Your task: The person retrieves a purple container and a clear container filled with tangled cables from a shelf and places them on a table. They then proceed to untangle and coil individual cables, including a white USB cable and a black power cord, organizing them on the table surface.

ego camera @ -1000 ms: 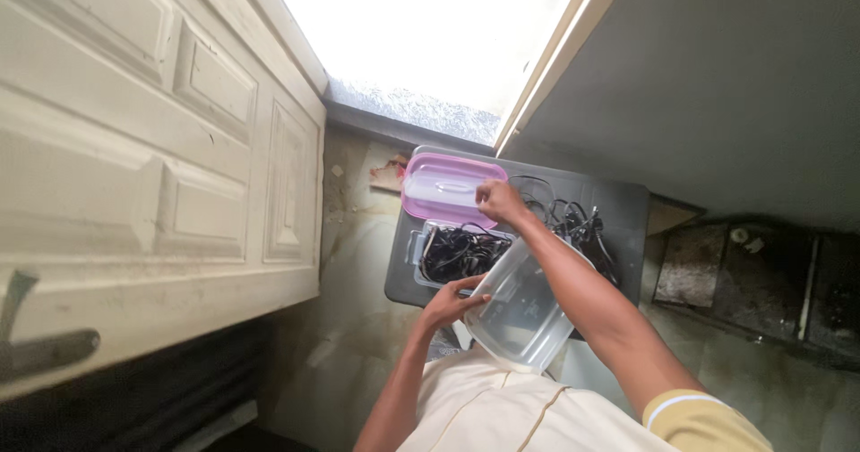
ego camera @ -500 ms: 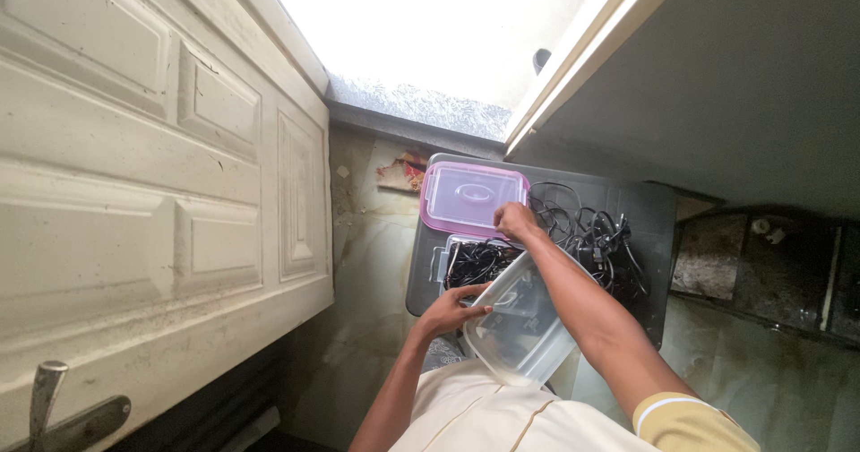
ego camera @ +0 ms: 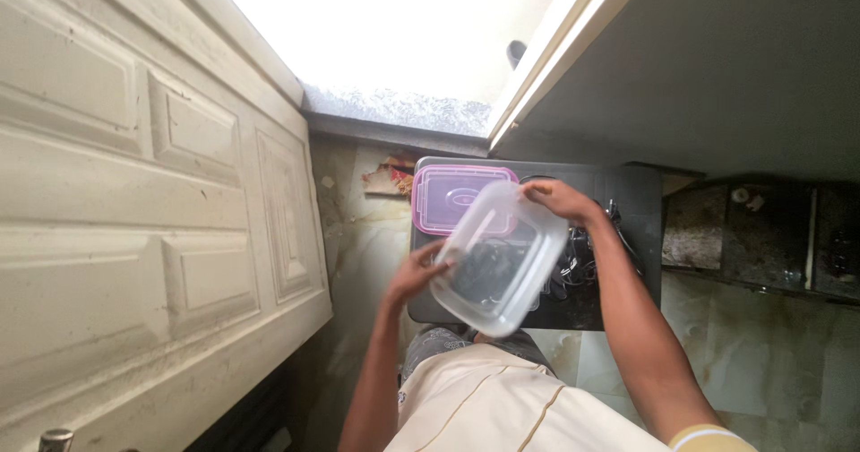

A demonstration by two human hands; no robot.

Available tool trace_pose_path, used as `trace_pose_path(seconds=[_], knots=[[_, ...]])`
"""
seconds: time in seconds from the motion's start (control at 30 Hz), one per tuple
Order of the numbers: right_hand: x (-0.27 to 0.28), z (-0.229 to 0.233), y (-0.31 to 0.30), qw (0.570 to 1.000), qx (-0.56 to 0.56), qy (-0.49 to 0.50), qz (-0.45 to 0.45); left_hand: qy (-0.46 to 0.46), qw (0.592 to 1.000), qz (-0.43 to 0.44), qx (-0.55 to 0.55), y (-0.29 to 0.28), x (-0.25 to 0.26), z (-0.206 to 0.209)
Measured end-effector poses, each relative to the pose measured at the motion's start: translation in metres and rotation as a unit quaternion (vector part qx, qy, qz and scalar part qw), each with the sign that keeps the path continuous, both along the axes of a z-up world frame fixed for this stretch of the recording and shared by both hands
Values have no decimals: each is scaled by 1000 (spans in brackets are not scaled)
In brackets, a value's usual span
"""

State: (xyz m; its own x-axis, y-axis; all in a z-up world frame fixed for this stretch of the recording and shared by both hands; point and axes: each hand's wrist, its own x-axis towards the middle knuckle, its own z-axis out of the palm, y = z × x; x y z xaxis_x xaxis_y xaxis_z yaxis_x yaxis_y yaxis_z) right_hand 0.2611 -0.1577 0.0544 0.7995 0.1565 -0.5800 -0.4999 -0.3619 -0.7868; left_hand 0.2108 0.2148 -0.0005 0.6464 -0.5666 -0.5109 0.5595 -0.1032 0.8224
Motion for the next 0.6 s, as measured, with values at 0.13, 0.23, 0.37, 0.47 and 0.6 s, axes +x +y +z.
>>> trace_pose_path(seconds=[0.13, 0.23, 0.37, 0.47, 0.6], knots=[[-20, -2, 6, 994, -80, 5, -75, -37, 995, 67, 58, 5, 61, -13], [-25, -43, 19, 966, -44, 43, -250, -72, 976, 166, 118, 5, 99, -22], [-31, -115, 32, 923, 39, -52, -380, -31, 966, 230, 114, -4, 115, -63], [-30, -146, 44, 909, 86, -113, -391, -133, 945, 190, 233, -12, 110, -102], [-28, -159, 48, 933, -7, -119, -339, -126, 941, 185, 253, -11, 102, -136]])
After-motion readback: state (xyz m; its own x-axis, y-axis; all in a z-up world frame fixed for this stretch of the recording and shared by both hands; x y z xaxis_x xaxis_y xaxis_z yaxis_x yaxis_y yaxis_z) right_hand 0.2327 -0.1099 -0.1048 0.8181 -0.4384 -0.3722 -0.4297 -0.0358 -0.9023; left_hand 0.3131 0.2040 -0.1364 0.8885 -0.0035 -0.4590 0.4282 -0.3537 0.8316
